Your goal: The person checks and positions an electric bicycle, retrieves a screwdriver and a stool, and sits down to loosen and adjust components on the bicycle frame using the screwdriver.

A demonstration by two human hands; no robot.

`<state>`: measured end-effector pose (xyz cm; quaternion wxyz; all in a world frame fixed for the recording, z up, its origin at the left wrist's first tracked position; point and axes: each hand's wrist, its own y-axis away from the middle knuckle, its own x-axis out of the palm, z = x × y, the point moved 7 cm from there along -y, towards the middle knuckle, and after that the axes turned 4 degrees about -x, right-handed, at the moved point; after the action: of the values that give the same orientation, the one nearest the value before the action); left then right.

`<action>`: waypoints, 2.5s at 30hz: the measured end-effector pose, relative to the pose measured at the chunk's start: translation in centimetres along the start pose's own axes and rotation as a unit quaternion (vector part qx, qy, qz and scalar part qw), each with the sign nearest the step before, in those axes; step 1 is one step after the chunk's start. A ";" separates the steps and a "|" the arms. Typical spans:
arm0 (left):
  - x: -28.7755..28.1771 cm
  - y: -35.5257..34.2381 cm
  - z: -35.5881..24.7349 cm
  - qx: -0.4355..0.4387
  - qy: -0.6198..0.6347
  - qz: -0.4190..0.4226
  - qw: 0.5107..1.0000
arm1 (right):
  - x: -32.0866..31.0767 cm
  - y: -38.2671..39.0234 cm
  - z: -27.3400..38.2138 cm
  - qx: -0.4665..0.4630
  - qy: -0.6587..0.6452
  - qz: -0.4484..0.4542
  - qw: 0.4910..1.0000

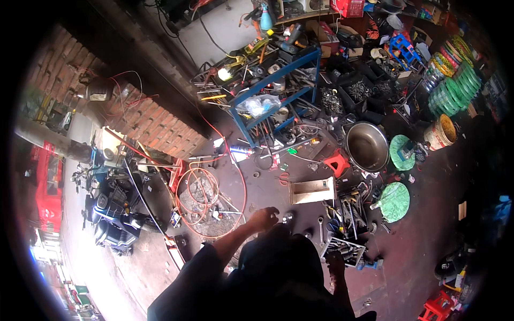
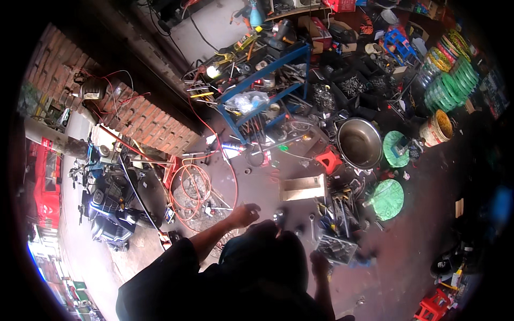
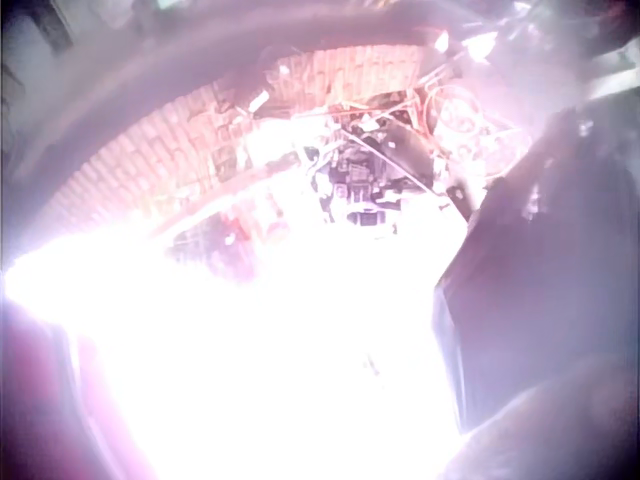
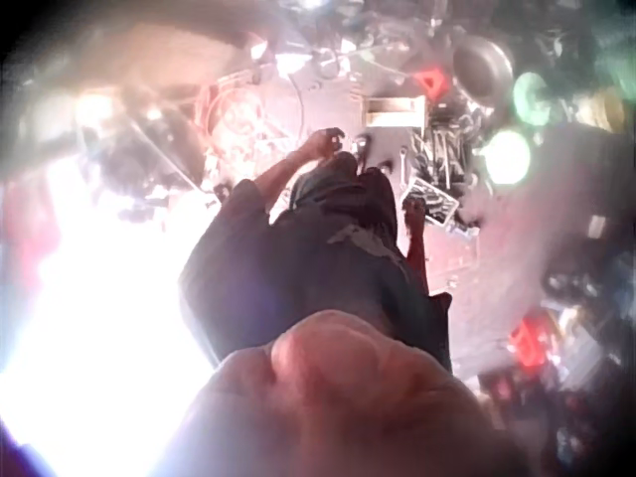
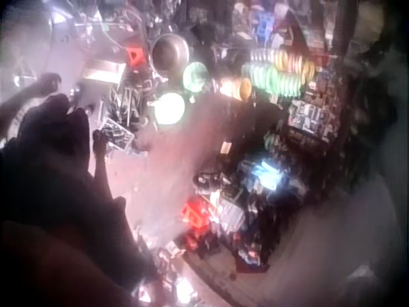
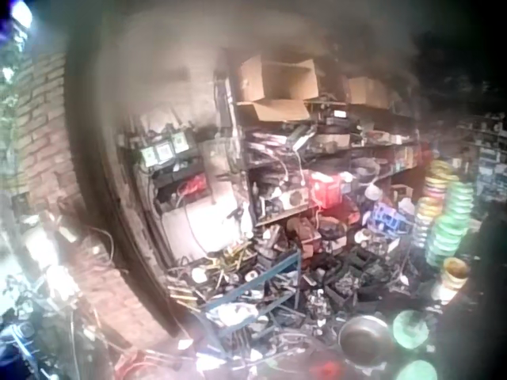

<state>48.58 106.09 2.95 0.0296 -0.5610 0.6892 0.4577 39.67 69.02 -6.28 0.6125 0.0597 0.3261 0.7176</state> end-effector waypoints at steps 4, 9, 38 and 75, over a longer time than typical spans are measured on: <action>-5.7 -2.6 4.1 -0.027 0.058 -0.079 0.995 | -1.2 0.4 -3.2 0.076 0.013 -0.032 0.997; -20.0 -10.8 9.1 -0.011 -0.079 -0.317 0.945 | -2.5 2.8 -8.4 0.072 -0.028 -0.023 0.997; -43.5 -32.3 5.5 -0.064 -0.140 -0.320 0.935 | 16.3 -16.7 23.6 0.065 0.092 -0.024 0.993; -11.4 -12.1 -12.2 0.131 0.185 0.500 0.836 | 15.1 3.4 24.5 0.018 -0.556 -0.437 0.706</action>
<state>68.22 107.03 9.14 -0.2578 -0.2054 0.9219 0.2035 45.04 92.38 9.91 0.9267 0.3099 -0.0714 0.2002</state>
